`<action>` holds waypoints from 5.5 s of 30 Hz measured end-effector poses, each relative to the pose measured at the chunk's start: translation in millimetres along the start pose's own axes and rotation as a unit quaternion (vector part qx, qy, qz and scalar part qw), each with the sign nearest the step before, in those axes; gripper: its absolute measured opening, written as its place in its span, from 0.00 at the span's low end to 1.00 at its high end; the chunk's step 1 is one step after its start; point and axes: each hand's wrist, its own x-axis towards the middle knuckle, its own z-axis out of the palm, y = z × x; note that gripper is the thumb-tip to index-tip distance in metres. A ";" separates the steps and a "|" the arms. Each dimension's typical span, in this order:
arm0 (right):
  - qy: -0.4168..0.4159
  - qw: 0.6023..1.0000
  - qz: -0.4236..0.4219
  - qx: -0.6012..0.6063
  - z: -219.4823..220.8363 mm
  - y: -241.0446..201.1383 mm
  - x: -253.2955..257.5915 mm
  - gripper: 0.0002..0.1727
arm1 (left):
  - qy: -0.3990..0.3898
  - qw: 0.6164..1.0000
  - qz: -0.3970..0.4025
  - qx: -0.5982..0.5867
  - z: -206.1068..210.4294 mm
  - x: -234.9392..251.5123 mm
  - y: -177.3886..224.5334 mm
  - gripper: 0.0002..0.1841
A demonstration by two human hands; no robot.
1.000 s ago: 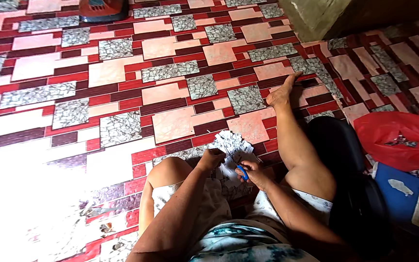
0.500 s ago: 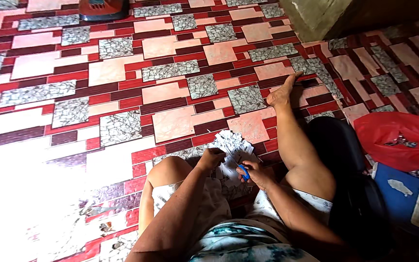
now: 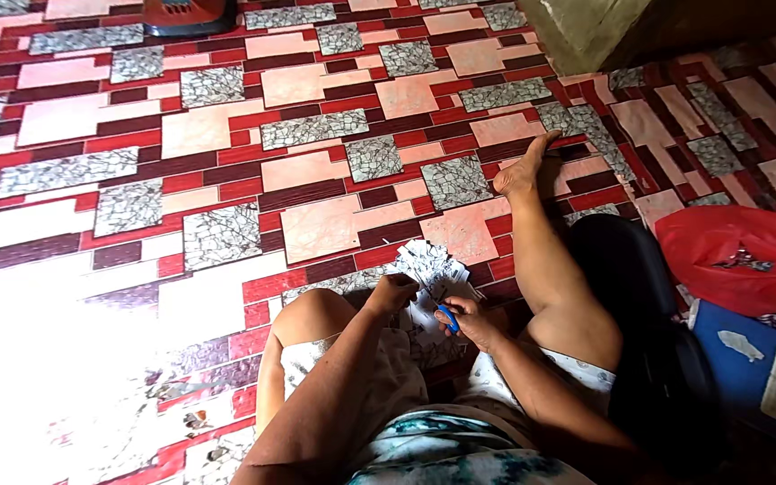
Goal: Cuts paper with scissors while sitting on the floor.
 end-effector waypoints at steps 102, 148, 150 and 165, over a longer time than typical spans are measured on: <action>0.049 0.999 -0.015 0.000 -2.5 2.1 3.0 0.13 | 0.002 1.000 0.003 -0.006 -0.3 1.7 -1.6 0.07; -0.002 1.000 0.008 0.019 -2.2 2.5 1.1 0.14 | 0.005 1.000 0.014 -0.002 -0.2 -0.6 -0.2 0.07; -0.003 1.000 0.003 0.020 -0.6 1.9 0.9 0.13 | 0.005 1.000 0.016 -0.004 0.0 -0.1 -1.1 0.07; 0.002 1.000 0.003 0.011 -1.8 2.8 2.7 0.13 | 0.006 1.000 0.006 0.003 1.0 0.5 -0.4 0.07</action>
